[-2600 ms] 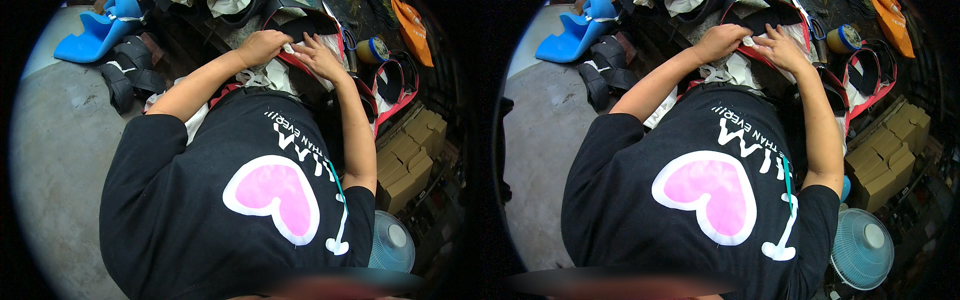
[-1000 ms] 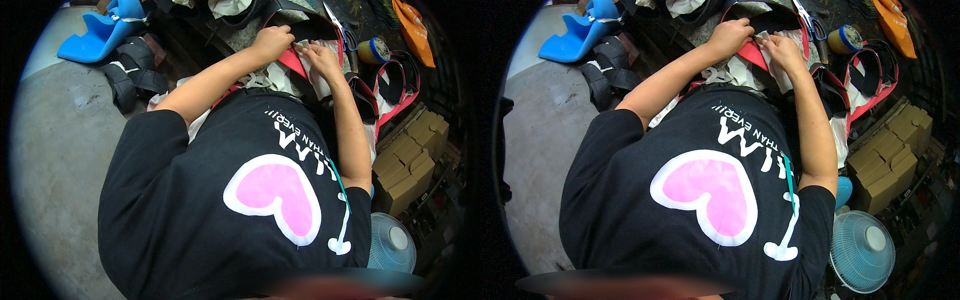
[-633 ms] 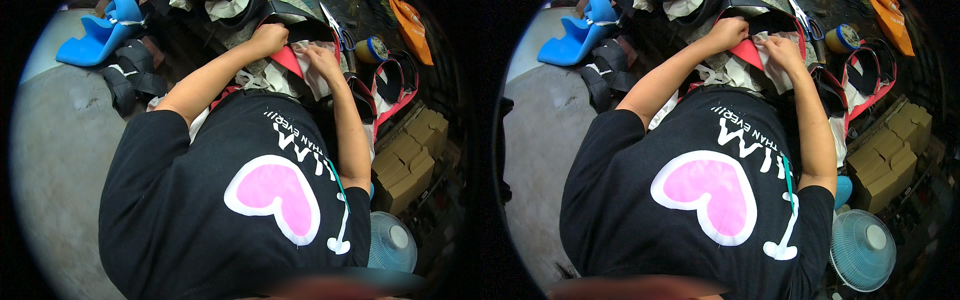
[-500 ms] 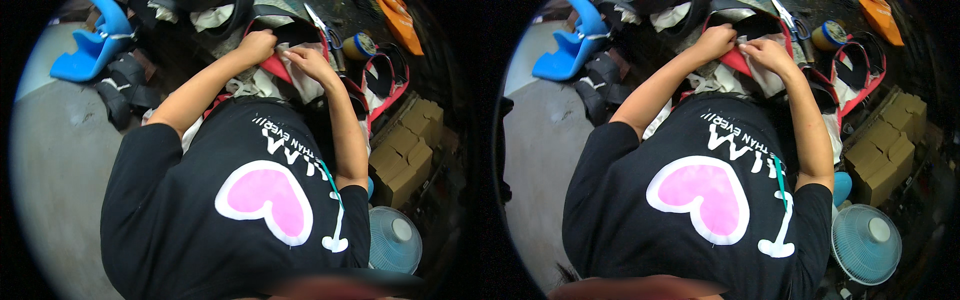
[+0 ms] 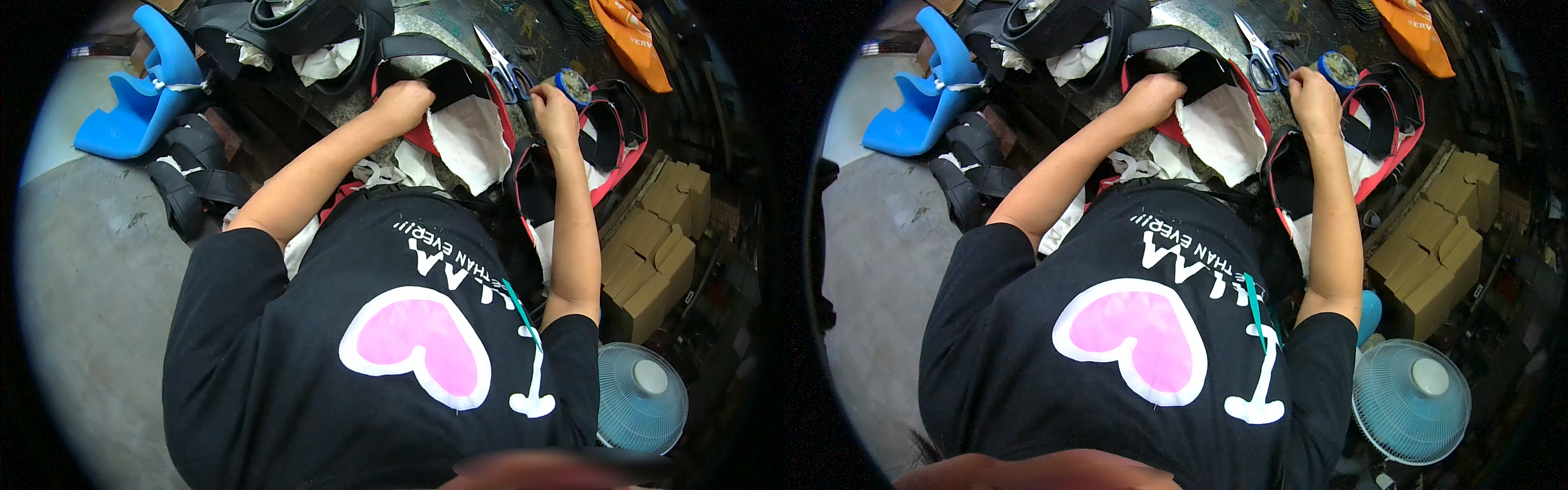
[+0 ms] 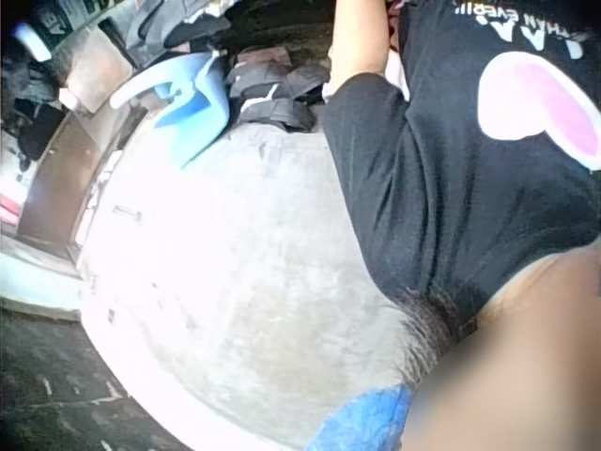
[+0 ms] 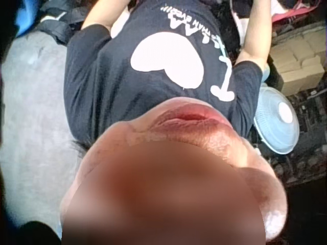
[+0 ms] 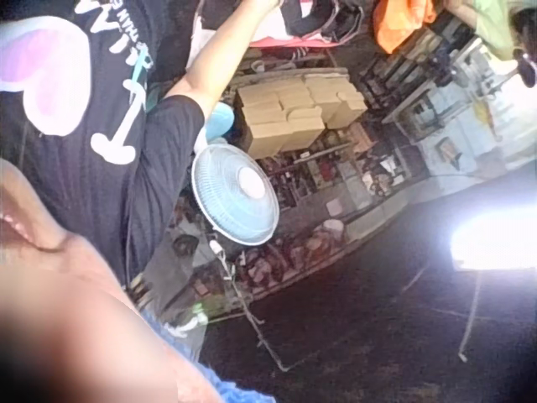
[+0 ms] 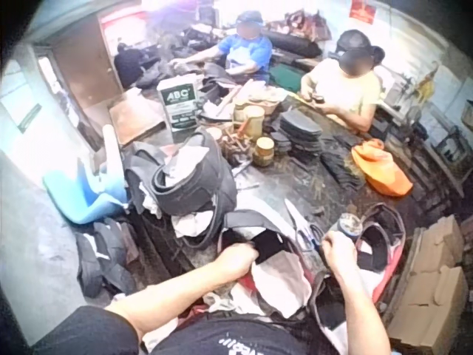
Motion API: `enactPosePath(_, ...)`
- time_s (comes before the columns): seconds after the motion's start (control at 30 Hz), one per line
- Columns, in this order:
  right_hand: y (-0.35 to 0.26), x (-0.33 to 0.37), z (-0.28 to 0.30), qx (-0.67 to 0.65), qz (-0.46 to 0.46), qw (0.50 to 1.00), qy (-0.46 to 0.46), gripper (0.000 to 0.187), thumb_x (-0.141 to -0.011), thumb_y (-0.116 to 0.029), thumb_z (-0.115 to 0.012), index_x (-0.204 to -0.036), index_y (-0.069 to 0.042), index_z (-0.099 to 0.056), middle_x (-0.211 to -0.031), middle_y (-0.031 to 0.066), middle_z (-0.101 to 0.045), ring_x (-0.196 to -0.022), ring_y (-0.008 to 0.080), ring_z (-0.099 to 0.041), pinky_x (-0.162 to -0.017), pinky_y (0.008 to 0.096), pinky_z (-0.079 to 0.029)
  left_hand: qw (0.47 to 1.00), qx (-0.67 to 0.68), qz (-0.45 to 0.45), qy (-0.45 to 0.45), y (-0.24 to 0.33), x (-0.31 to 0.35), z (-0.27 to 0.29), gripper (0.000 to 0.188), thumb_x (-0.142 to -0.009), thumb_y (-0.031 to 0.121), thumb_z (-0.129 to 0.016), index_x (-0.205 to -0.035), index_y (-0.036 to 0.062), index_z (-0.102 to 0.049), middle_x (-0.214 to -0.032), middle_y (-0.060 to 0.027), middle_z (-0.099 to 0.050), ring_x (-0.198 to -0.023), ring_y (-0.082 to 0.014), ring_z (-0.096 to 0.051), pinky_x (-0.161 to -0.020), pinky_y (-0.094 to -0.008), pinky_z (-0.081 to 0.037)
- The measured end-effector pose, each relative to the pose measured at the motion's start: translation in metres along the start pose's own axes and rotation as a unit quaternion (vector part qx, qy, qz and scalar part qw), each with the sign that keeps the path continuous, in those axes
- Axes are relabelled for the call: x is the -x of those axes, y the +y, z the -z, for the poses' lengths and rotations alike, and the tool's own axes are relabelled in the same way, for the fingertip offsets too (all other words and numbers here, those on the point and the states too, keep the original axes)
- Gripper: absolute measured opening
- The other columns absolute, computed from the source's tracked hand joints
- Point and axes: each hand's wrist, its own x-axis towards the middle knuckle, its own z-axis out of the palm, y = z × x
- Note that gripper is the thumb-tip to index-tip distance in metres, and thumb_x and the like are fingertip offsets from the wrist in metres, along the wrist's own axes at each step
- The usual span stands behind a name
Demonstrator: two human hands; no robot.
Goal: The person uses shears to trim excess white fabric from the interior of a red and black shoe. They repeatedly cut and adjust the fabric along the inner lining, then place the shoe aside and pick up another shoe to continue the same trimming process.
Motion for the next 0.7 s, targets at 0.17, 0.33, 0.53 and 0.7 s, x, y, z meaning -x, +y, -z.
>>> enactPosePath(0.17,-0.027,-0.017,-0.016,0.127,0.019,0.991,-0.05,0.035,-0.084,-0.036,-0.069,-0.109,-0.011,-0.068,-0.108,0.0143,-0.07,-0.101,0.037,-0.066,-0.084,0.0473,-0.052,0.999,-0.005,0.042,0.021,0.014,-0.002,-0.008,0.013,-0.072,0.006,-0.06,-0.082,0.0005,-0.066,-0.089,-0.0203,-0.063,-0.085,-0.0383,-0.065,-0.076,-0.0461,-0.054)
enactPosePath(0.33,-0.028,-0.031,-0.021,0.133,-0.048,0.984,-0.112,0.043,-0.084,-0.046,-0.063,-0.114,-0.015,-0.068,-0.108,0.0154,-0.07,-0.105,0.0353,-0.066,-0.087,0.0475,-0.051,0.999,0.033,0.025,0.033,0.004,0.007,-0.01,0.019,-0.074,0.004,-0.059,-0.092,0.0009,-0.066,-0.094,-0.0207,-0.062,-0.091,-0.0385,-0.064,-0.079,-0.0454,-0.053)
enactPosePath(0.53,-0.024,0.017,0.044,-0.378,0.05,0.911,-0.155,0.035,-0.086,-0.007,-0.063,-0.119,0.003,-0.061,-0.101,0.0044,-0.068,-0.09,0.0111,-0.062,-0.083,0.0241,-0.048,0.998,0.029,0.044,-0.032,-0.004,-0.004,-0.004,0.021,-0.079,0.017,-0.063,-0.093,0.003,-0.069,-0.092,-0.0201,-0.067,-0.092,-0.0386,-0.064,-0.082,-0.0486,-0.051)
enactPosePath(0.7,-0.057,0.08,0.109,-0.033,0.146,0.972,-0.18,0.033,-0.079,-0.024,-0.072,-0.107,-0.008,-0.066,-0.087,0.0107,-0.071,-0.08,0.0221,-0.07,-0.074,0.0332,-0.052,0.981,0.05,0.12,-0.145,-0.005,-0.032,0.005,0.024,-0.081,0.029,-0.069,-0.089,0.0065,-0.071,-0.09,-0.0173,-0.069,-0.089,-0.0358,-0.066,-0.079,-0.0448,-0.052)
